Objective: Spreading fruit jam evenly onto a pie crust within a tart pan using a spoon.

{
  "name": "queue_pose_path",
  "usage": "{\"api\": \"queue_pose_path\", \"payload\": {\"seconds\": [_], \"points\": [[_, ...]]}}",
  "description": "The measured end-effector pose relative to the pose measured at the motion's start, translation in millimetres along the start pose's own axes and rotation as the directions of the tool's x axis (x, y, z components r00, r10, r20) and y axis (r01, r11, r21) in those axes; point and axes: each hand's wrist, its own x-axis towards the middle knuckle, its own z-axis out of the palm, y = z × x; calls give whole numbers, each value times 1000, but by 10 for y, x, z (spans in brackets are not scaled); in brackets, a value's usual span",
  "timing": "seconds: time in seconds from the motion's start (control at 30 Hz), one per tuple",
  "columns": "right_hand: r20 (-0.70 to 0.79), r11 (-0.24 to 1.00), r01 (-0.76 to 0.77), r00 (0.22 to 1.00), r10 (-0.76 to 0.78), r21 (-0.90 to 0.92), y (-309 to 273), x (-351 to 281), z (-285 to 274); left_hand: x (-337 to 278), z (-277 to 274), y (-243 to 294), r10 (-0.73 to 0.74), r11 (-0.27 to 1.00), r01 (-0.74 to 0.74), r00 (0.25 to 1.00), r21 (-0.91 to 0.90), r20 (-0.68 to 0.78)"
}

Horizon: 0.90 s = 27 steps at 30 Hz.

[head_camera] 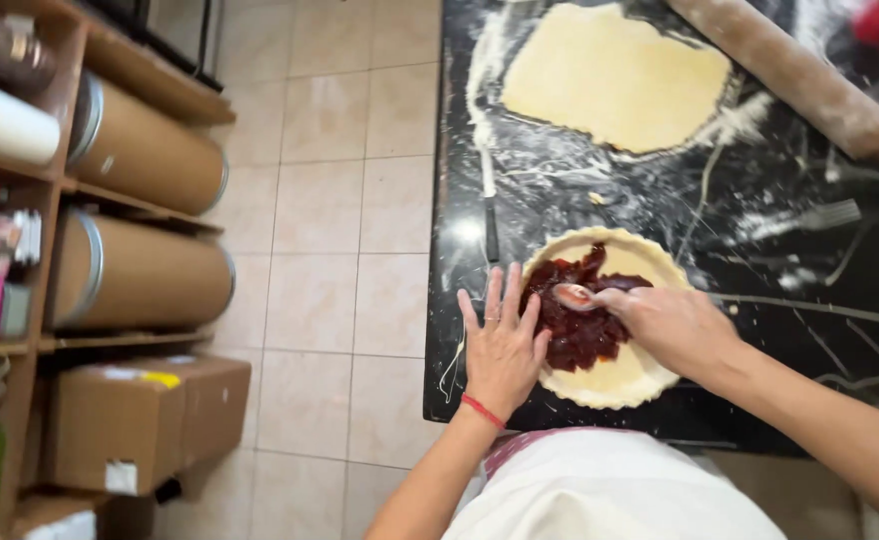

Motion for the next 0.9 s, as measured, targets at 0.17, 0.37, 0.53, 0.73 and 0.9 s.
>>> {"api": "queue_pose_path", "payload": {"seconds": [0.17,0.37,0.53,0.73,0.9], "points": [[150,999,15,989,-10,-38,-192,-113,-70,80,98,-15,151,977,-163,984,136,94],[201,997,54,979,-43,-50,-62,-41,-442,295,-53,-57,183,976,-196,974,94,132],[14,999,-1,1000,2,-46,-42,71,17,478,-91,-99,258,957,-273,955,96,144],[151,999,51,987,-47,-19,-154,-242,-38,605,-188,-76,270,933,-321,922,160,277],[74,995,93,993,-96,42,-130,-251,-186,585,-359,-23,360,916,-399,871,52,334]]}}
